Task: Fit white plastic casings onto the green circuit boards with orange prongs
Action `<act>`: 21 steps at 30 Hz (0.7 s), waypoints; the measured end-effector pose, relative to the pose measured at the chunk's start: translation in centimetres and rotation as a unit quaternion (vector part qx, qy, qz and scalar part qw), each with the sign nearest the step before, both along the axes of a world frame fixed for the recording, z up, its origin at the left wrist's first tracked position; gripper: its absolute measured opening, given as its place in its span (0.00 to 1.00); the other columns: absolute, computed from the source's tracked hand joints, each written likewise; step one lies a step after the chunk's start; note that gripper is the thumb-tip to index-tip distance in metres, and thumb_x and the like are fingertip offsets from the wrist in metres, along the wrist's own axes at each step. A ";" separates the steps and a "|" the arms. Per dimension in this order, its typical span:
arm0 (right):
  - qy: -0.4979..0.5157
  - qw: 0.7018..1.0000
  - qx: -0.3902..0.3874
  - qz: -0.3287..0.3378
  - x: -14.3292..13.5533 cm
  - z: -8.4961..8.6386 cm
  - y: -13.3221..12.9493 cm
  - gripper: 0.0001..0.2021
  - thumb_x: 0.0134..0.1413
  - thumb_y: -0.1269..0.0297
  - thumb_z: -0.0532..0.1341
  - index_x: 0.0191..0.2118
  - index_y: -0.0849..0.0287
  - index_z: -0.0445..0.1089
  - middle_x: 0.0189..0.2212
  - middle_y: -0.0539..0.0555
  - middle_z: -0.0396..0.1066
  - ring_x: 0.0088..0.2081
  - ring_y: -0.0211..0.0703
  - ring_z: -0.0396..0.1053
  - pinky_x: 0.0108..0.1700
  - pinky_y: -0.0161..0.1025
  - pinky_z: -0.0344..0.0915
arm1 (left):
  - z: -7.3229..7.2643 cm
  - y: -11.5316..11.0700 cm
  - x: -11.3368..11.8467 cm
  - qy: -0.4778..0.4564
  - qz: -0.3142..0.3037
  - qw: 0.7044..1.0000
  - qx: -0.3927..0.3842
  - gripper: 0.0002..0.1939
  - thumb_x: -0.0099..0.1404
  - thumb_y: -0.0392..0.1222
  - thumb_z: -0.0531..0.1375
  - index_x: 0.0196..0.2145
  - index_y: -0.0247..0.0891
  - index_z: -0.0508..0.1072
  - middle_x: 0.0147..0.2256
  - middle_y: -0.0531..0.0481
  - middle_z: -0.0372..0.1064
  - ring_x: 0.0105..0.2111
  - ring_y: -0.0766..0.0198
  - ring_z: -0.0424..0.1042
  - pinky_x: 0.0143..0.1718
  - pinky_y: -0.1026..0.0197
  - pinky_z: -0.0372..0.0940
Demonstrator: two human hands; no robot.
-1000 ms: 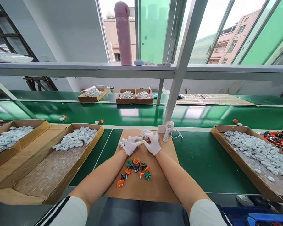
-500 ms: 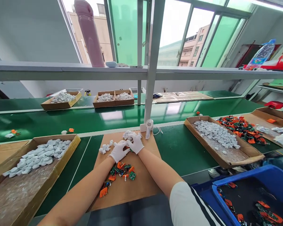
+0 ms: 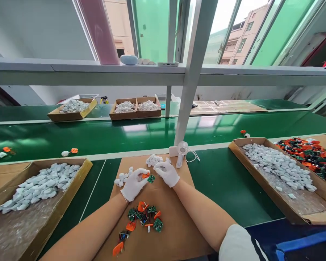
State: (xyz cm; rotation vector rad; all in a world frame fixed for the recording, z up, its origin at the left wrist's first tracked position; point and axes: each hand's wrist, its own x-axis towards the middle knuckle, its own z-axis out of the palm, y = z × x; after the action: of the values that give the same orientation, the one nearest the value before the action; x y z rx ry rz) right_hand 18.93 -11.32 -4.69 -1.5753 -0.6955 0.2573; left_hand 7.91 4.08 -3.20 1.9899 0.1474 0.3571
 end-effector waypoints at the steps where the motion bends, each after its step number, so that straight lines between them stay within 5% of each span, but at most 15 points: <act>1: 0.003 1.000 0.000 0.002 0.0 -0.1 -0.1 0.08 0.49 0.60 0.63 0.33 0.58 0.72 0.26 0.52 0.72 0.29 0.42 0.69 0.39 0.45 0.67 | -0.2 0.1 0.0 0.005 0.001 1.000 -0.019 0.10 0.58 0.37 0.60 0.39 0.37 0.70 0.40 0.45 0.74 0.41 0.60 0.74 0.46 0.57 0.70; 5: 0.059 0.998 0.019 0.005 -0.2 -0.2 -0.4 0.11 0.44 0.58 0.68 0.31 0.58 0.70 0.30 0.53 0.74 0.38 0.46 0.71 0.48 0.48 0.64 | -1.2 0.0 0.1 0.031 -0.008 0.994 -0.108 0.18 0.57 0.37 0.62 0.46 0.37 0.68 0.43 0.45 0.74 0.44 0.61 0.74 0.47 0.58 0.70; 10: 0.193 0.980 0.042 0.039 -0.2 -0.4 -1.0 0.13 0.53 0.53 0.63 0.38 0.58 0.71 0.29 0.52 0.72 0.27 0.39 0.67 0.33 0.41 0.64 | -2.0 -0.5 0.0 0.011 -0.061 0.985 -0.161 0.15 0.51 0.31 0.64 0.39 0.36 0.73 0.45 0.43 0.72 0.40 0.61 0.74 0.41 0.60 0.70; 13: 0.197 0.978 0.056 0.048 -0.2 -0.8 -1.2 0.12 0.53 0.55 0.64 0.39 0.56 0.73 0.36 0.53 0.73 0.30 0.38 0.66 0.34 0.40 0.65 | -1.8 -0.4 0.1 -0.023 -0.076 0.978 -0.192 0.08 0.52 0.31 0.64 0.33 0.35 0.75 0.48 0.41 0.70 0.45 0.58 0.72 0.42 0.59 0.70; 17: 0.242 0.964 0.062 0.088 -0.3 -1.5 -1.2 0.13 0.48 0.58 0.67 0.38 0.57 0.71 0.40 0.55 0.71 0.38 0.43 0.70 0.42 0.44 0.68 | -1.3 -0.4 0.5 -0.024 -0.032 0.965 -0.259 0.12 0.51 0.34 0.66 0.36 0.35 0.74 0.43 0.43 0.74 0.45 0.58 0.73 0.48 0.56 0.69; 21: 0.225 0.960 0.079 0.145 -0.7 -1.7 -1.2 0.11 0.47 0.62 0.65 0.38 0.56 0.68 0.34 0.52 0.68 0.36 0.41 0.68 0.39 0.42 0.68 | -0.9 -0.5 0.7 -0.005 0.006 0.962 -0.274 0.16 0.50 0.38 0.68 0.37 0.34 0.73 0.39 0.45 0.76 0.43 0.58 0.74 0.47 0.54 0.70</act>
State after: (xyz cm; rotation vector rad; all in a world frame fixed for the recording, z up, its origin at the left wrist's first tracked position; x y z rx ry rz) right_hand 18.26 -12.52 -6.44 -1.1998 -0.5687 0.7357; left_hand 8.64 3.60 -4.10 1.4385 0.2264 0.2955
